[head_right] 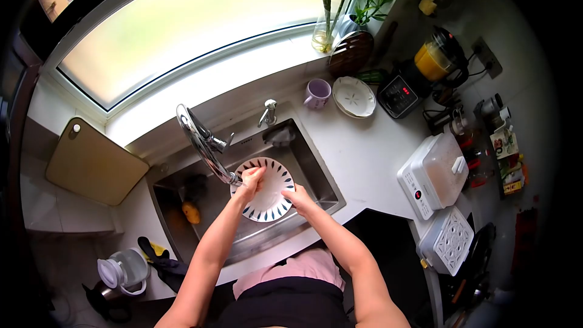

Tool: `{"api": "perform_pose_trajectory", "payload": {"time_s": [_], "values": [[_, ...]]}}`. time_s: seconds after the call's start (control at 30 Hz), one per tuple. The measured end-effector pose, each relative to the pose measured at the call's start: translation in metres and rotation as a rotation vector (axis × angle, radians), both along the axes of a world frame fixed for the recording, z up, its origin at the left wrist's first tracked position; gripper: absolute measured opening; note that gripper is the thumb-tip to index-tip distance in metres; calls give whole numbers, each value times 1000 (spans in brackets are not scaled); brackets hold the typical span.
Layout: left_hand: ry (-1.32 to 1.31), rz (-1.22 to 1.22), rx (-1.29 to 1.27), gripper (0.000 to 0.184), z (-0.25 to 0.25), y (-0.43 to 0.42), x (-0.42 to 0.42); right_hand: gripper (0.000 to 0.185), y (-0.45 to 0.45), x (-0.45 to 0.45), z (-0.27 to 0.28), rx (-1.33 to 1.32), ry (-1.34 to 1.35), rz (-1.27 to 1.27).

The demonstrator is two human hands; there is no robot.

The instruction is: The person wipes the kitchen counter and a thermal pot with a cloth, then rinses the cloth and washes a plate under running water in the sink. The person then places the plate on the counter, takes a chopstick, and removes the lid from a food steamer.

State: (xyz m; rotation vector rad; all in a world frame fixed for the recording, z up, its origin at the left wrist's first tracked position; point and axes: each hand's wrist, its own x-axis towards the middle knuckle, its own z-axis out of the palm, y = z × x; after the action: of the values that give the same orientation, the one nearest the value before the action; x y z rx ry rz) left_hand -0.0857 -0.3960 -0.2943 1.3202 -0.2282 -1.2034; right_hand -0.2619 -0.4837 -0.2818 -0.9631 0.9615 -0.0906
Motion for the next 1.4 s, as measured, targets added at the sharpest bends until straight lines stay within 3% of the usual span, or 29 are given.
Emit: {"api": "perform_pose_trajectory", "payload": {"time_s": [0.1, 0.13, 0.27, 0.37, 0.57, 0.67, 0.73, 0.77, 0.83, 0.87, 0.9, 0.97, 1.03, 1.1, 1.17, 1.2, 1.23, 1.27, 1.3, 1.33, 1.4], "values": [[201, -58, -50, 51, 10, -3, 11, 32, 3, 0, -22, 239, -99, -126], [330, -6, -185, 53, 10, -4, 12, 31, 6, 4, -27, 288, -142, -140], [232, 123, -176, 51, -8, -6, 15, 30, 24, 29, -44, 361, -151, -94], [174, 50, 40, 48, -1, 11, 15, 30, 31, 36, -38, 301, -45, -17], [129, -54, -169, 42, -5, 26, -6, 33, 22, 25, 22, -10, 174, 138], [135, -75, -98, 38, -23, 32, -8, 33, 10, 13, 30, -131, 169, 142], [-233, 118, 129, 31, -29, 29, -17, 33, 0, 7, 15, -137, 102, 124], [-234, 124, 129, 31, -11, 36, -15, 33, -1, 9, 9, -138, 101, 131], [-910, 181, 374, 17, 32, 61, -5, 34, -4, 19, -1, -93, 52, 67], [-1103, 264, 479, 16, 42, 74, 0, 33, -7, 26, -4, -55, 68, 95], [-1293, 346, 587, 19, 49, 88, 2, 33, -9, 34, -6, -53, 62, 102], [-1515, 478, 575, 42, 46, 111, 4, 31, -9, 50, -12, 46, 86, 157], [30, 214, 431, 43, 12, 147, 13, 36, -5, 65, -16, 68, 71, 244], [117, 298, 348, 40, 0, 166, 2, 58, 0, 97, -6, -159, -119, 414], [-51, 394, 357, 33, -5, 179, -5, 78, 4, 143, 15, -678, 28, 265], [-210, 425, 433, 28, 1, 179, -10, 79, -1, 168, 20, -622, 50, 233], [-210, 441, 433, 28, 2, 180, -12, 81, -6, 190, 25, -566, 73, 199], [-557, 349, 646, 28, 1, 183, -12, 81, -9, 208, 32, -567, 64, 212], [-905, 241, 853, 28, 0, 182, -12, 70, -13, 225, 40, -412, 86, 208], [-950, 148, 913, 29, 39, 171, -20, 62, -14, 236, 43, -253, 112, 206], [-1050, 88, 981, 29, 58, 155, -29, 53, -9, 248, 44, -295, 151, 210]]}}
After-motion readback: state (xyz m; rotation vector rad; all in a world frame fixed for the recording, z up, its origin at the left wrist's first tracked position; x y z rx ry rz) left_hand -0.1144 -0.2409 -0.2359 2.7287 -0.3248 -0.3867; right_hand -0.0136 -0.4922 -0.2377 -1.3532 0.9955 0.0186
